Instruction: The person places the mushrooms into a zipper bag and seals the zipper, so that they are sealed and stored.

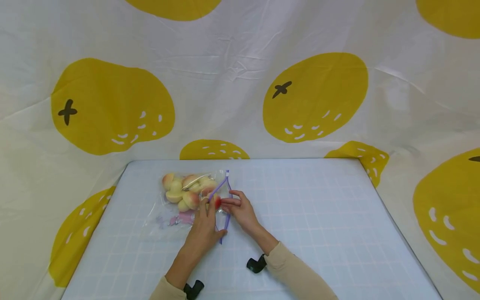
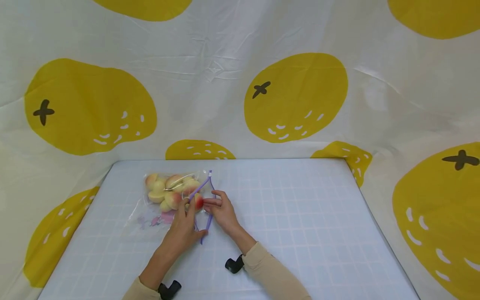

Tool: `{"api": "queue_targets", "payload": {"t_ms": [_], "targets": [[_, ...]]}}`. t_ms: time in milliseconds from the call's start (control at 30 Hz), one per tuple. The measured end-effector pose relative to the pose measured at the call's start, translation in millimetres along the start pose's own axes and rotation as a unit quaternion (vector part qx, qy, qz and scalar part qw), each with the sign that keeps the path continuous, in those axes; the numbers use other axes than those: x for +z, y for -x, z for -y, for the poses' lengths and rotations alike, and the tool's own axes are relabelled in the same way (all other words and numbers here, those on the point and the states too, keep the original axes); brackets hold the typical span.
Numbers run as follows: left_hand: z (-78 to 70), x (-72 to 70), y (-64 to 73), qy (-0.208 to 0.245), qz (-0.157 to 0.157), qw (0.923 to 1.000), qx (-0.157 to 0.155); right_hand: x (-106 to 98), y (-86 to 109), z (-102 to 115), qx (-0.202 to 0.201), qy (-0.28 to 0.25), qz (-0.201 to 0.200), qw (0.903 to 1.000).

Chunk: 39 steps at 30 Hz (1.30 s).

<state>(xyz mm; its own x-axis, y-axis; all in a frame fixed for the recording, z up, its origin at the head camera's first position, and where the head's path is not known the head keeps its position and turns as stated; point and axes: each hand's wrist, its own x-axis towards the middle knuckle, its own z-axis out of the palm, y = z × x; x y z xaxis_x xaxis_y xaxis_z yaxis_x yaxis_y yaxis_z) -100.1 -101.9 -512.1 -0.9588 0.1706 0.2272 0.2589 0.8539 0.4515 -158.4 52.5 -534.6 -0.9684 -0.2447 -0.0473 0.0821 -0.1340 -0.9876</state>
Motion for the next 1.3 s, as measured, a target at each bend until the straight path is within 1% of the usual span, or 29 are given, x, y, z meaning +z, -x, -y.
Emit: {"api": "queue_targets", "payload": {"t_ms": [133,367,700,900,1033,1100,1200,1300], "targets": [[-1.6,-1.2,-0.1,0.0,0.003,1.0,-0.004,1.3,-0.5,0.1,0.003,-0.004,0.012,0.9999],[-1.9,-1.1,-0.7,-0.006,0.011,0.9998,-0.016,-1.7,-2.4,-0.7,0.025,-0.024,0.02,0.9992],[-2.3,-3.1,-1.0,-0.006,0.016,0.9996,-0.021,-7.4,0.8,0.8,0.021,-0.043,0.021,0.9986],[-1.5,-3.0,-0.6,-0.018,0.016,0.9996,-0.015,-12.3,2.3,2.0,0.019,-0.039,0.019,0.9988],[-1.5,-3.4,-0.4,-0.029,0.007,0.9995,-0.009,-18.7,2.0,2.7,0.023,-0.032,0.003,0.9992],[-1.9,-4.1,0.0,-0.031,0.004,0.9995,-0.007,-22.7,1.9,2.1,0.019,-0.031,-0.004,0.9993],[-3.2,-6.5,0.5,-0.034,0.002,0.9994,-0.004,-28.9,1.8,1.4,0.012,-0.038,-0.011,0.9992],[-4.2,-10.9,1.2,-0.048,-0.008,0.9988,0.009,-34.3,1.9,1.6,0.006,-0.039,-0.014,0.9991]]}}
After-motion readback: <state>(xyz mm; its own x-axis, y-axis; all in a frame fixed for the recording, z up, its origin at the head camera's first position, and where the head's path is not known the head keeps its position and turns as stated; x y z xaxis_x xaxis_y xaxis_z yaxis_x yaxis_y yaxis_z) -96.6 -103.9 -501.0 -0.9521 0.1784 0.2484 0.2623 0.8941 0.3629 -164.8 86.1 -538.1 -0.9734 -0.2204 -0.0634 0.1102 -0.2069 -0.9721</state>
